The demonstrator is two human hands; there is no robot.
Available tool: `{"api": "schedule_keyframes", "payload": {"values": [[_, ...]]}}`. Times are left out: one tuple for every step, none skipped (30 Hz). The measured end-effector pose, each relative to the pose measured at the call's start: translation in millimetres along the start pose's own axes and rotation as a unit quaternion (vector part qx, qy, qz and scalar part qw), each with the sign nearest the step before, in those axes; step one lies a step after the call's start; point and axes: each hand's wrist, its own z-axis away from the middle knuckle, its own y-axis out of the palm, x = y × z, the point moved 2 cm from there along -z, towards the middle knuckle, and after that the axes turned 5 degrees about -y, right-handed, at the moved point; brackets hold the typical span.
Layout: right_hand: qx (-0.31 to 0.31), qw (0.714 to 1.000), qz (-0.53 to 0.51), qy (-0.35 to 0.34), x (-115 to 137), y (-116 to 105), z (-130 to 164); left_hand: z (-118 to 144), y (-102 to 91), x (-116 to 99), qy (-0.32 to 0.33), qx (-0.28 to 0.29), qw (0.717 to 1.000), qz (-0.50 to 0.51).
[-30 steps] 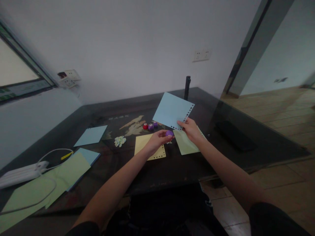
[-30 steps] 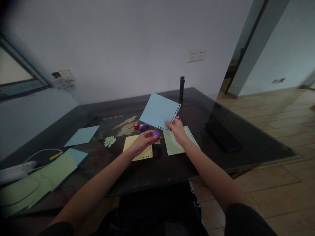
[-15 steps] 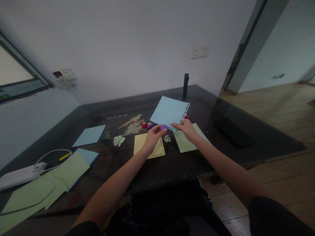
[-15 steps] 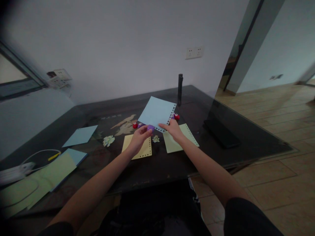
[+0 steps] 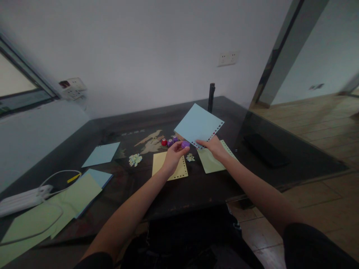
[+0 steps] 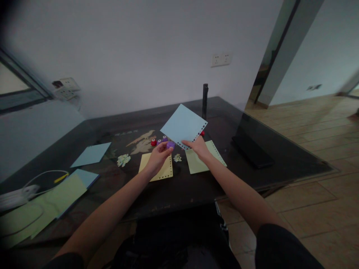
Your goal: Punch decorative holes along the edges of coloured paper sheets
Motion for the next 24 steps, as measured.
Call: {"api": "schedule_keyframes", "payload": {"values": [[-0.007,1.000,-0.002,-0.005,0.2,-0.5,-0.2,-0.1,0.2,0.6,-0.003,0.000,1.000,0.010],[-0.011,1.000,-0.006,-0.007,0.5,-0.7,-0.4,-0.1,0.4,1.3,-0.007,0.000,1.000,0.019],[-0.015,1.000,-0.011,-0.009,1.0,-0.6,-0.4,0.2,0.8,2.0,-0.013,0.003,1.000,0.027],[-0.018,1.000,-0.017,-0.012,1.9,-0.2,-0.3,0.7,1.4,2.6,-0.020,0.006,0.999,0.034],[-0.022,0.999,-0.024,-0.016,3.0,0.4,-0.1,1.3,2.0,3.1,-0.029,0.010,0.999,0.041],[-0.025,0.999,-0.031,-0.021,4.4,1.1,0.2,2.1,2.6,3.5,-0.039,0.014,0.998,0.048],[-0.027,0.999,-0.035,-0.026,6.0,1.8,0.6,3.0,3.4,3.7,-0.048,0.019,0.997,0.055],[-0.030,0.998,-0.037,-0.031,7.7,2.5,1.1,3.8,4.0,3.8,-0.055,0.023,0.996,0.061],[-0.032,0.998,-0.036,-0.036,9.2,3.1,1.6,4.6,4.6,3.7,-0.061,0.025,0.996,0.066],[-0.033,0.998,-0.032,-0.040,10.6,3.7,2.1,5.2,5.1,3.4,-0.065,0.026,0.995,0.068],[-0.032,0.998,-0.027,-0.045,11.7,4.2,2.6,5.6,5.5,3.1,-0.066,0.025,0.995,0.070],[-0.029,0.998,-0.023,-0.048,12.3,4.6,3.0,5.9,5.7,2.8,-0.067,0.025,0.995,0.069],[-0.025,0.998,-0.020,-0.052,12.6,4.9,3.2,6.0,5.9,2.6,-0.066,0.023,0.995,0.067],[-0.022,0.998,-0.016,-0.054,12.4,5.2,3.3,6.0,6.0,2.4,-0.065,0.023,0.996,0.064],[-0.018,0.998,-0.012,-0.055,11.9,5.3,3.3,6.0,6.2,2.3,-0.064,0.023,0.996,0.061],[-0.016,0.998,-0.007,-0.057,11.2,5.2,3.1,5.9,6.3,2.2,-0.064,0.023,0.996,0.061],[-0.015,0.998,0.000,-0.060,10.3,5.0,2.8,5.7,6.5,2.2,-0.063,0.023,0.996,0.061],[-0.014,0.998,0.007,-0.063,9.5,4.7,2.5,5.7,6.7,2.2,-0.062,0.023,0.996,0.063],[-0.012,0.998,0.014,-0.068,8.7,4.5,2.1,5.7,6.9,2.1,-0.061,0.022,0.996,0.064],[-0.009,0.997,0.018,-0.071,8.1,4.4,1.8,5.8,7.2,1.9,-0.059,0.020,0.996,0.065],[-0.007,0.997,0.022,-0.074,7.7,4.2,1.6,6.0,7.4,1.7,-0.057,0.019,0.996,0.065],[-0.007,0.997,0.025,-0.074,7.6,4.1,1.4,6.3,7.6,1.5,-0.056,0.018,0.996,0.064],[-0.007,0.997,0.027,-0.074,7.7,4.1,1.4,6.6,7.8,1.2,-0.054,0.019,0.996,0.064],[-0.008,0.997,0.030,-0.073,8.1,4.0,1.5,6.9,7.9,1.0,-0.053,0.019,0.996,0.065]]}}
